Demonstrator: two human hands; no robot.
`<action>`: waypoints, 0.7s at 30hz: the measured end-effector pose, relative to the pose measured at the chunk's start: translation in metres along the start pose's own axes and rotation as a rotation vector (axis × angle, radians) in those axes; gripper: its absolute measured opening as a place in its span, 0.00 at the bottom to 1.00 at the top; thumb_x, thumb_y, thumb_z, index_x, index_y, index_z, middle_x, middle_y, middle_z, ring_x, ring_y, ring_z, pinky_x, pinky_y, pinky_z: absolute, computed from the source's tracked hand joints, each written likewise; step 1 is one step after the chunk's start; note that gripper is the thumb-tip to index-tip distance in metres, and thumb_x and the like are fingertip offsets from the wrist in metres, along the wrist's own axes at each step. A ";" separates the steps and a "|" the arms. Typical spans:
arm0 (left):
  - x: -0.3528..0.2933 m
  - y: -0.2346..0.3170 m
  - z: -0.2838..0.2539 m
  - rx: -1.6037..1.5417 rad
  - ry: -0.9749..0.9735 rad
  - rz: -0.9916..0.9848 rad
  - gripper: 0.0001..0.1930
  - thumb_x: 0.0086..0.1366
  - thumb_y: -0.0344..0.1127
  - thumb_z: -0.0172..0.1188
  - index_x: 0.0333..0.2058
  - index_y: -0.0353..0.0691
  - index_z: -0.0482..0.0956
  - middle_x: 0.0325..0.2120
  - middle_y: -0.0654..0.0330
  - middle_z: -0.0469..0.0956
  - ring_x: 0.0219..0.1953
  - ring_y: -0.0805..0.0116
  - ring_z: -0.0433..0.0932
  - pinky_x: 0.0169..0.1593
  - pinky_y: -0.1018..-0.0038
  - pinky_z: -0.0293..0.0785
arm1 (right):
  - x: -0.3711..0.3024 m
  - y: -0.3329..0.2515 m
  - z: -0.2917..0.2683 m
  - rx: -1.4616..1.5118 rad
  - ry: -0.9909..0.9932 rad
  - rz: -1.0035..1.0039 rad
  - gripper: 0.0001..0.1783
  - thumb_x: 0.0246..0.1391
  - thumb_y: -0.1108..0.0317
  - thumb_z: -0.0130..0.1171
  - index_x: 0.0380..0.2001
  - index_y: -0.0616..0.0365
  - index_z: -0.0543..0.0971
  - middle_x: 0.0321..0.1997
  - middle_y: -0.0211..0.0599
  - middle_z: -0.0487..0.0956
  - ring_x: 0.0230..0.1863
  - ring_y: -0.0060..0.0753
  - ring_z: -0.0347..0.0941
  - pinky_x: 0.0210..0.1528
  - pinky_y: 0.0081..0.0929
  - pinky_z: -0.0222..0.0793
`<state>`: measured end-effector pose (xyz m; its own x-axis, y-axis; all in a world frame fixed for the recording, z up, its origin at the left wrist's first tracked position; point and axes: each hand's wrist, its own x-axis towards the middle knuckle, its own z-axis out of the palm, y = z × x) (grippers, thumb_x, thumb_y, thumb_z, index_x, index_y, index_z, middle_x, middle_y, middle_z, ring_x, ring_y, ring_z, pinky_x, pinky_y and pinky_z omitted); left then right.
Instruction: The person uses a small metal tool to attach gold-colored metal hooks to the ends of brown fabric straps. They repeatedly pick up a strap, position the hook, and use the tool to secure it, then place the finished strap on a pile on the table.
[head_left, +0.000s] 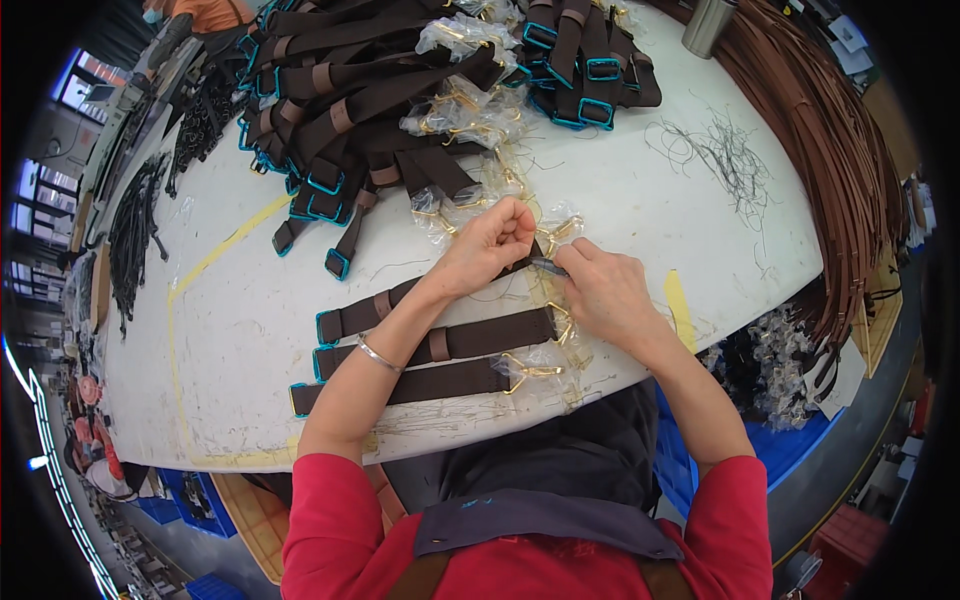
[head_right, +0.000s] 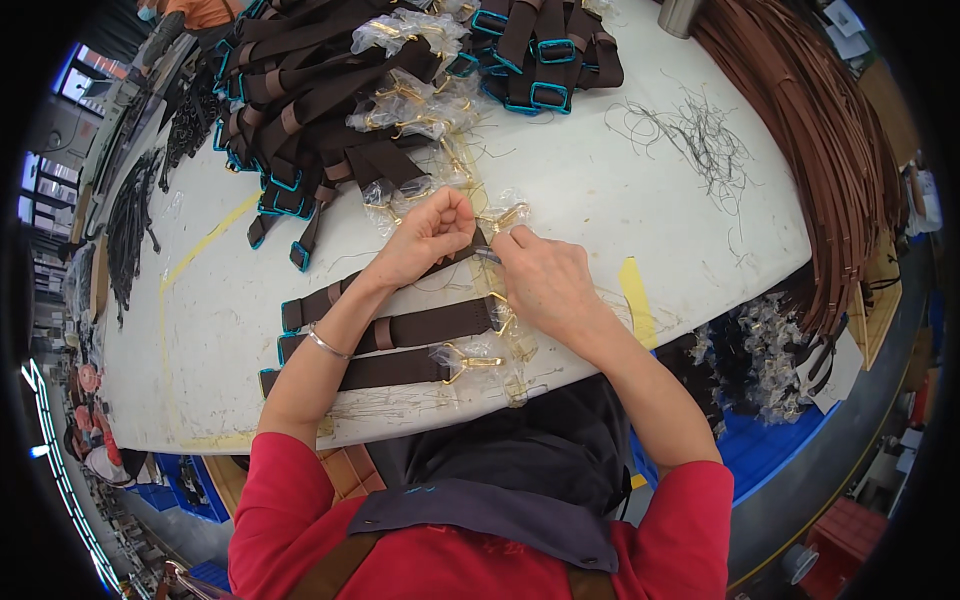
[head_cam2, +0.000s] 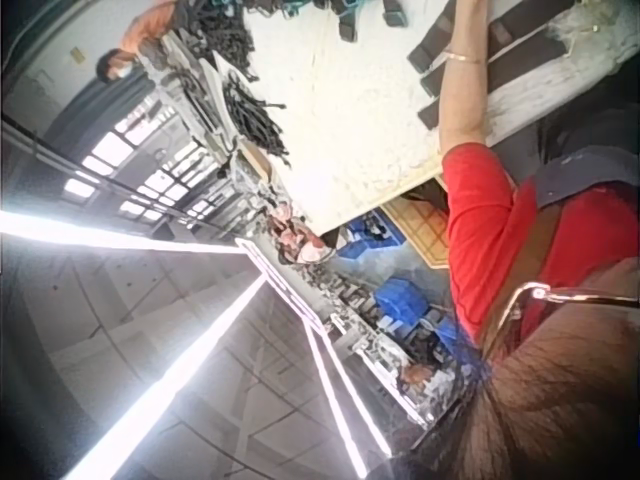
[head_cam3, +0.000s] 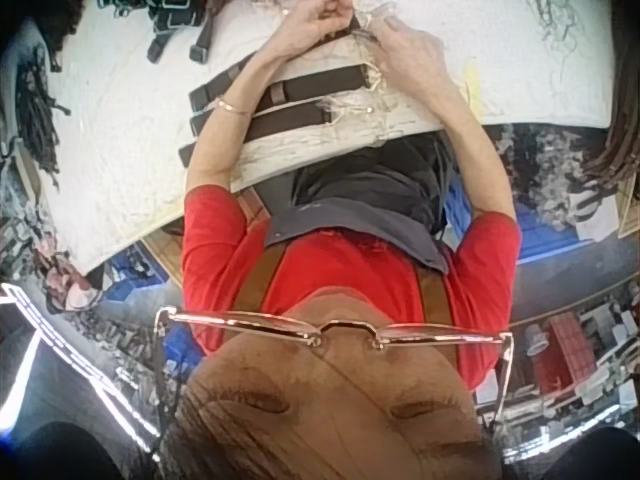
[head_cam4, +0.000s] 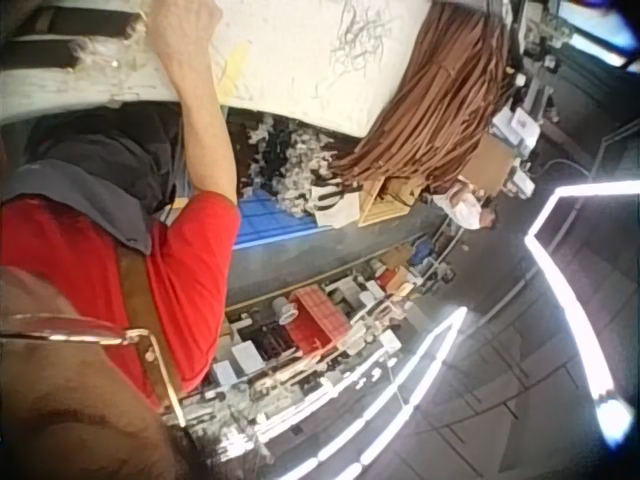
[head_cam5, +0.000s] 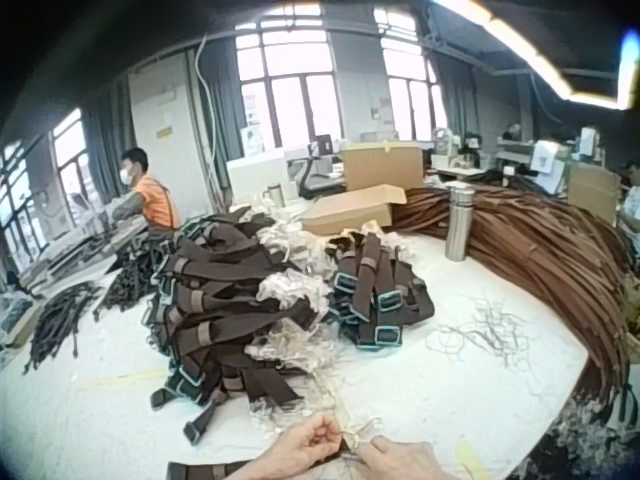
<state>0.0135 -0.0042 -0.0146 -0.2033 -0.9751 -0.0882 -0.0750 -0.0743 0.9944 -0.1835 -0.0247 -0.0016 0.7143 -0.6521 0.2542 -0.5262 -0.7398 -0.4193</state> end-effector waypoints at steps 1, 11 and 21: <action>0.000 0.000 0.000 0.000 0.005 0.000 0.09 0.57 0.19 0.51 0.35 0.38 0.65 0.26 0.69 0.67 0.28 0.84 0.65 0.32 0.86 0.65 | 0.000 0.000 0.000 0.003 -0.004 0.000 0.08 0.44 0.71 0.57 0.28 0.58 0.70 0.27 0.37 0.72 0.26 0.43 0.74 0.26 0.39 0.68; 0.001 -0.002 -0.002 -0.016 0.009 0.008 0.09 0.58 0.24 0.52 0.36 0.42 0.64 0.25 0.71 0.68 0.25 0.86 0.64 0.26 0.88 0.60 | -0.001 0.001 0.001 0.111 -0.035 0.058 0.09 0.45 0.70 0.56 0.31 0.57 0.71 0.30 0.37 0.73 0.28 0.44 0.74 0.29 0.40 0.68; 0.000 0.002 0.000 -0.018 0.015 -0.024 0.09 0.58 0.21 0.51 0.36 0.39 0.64 0.25 0.69 0.67 0.25 0.84 0.64 0.26 0.86 0.63 | 0.001 0.002 0.008 0.065 -0.012 -0.005 0.09 0.44 0.70 0.58 0.29 0.58 0.70 0.29 0.37 0.72 0.27 0.44 0.74 0.27 0.39 0.68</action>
<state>0.0132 -0.0046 -0.0126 -0.1868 -0.9760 -0.1116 -0.0618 -0.1017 0.9929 -0.1799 -0.0255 -0.0086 0.7225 -0.6461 0.2462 -0.4916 -0.7304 -0.4741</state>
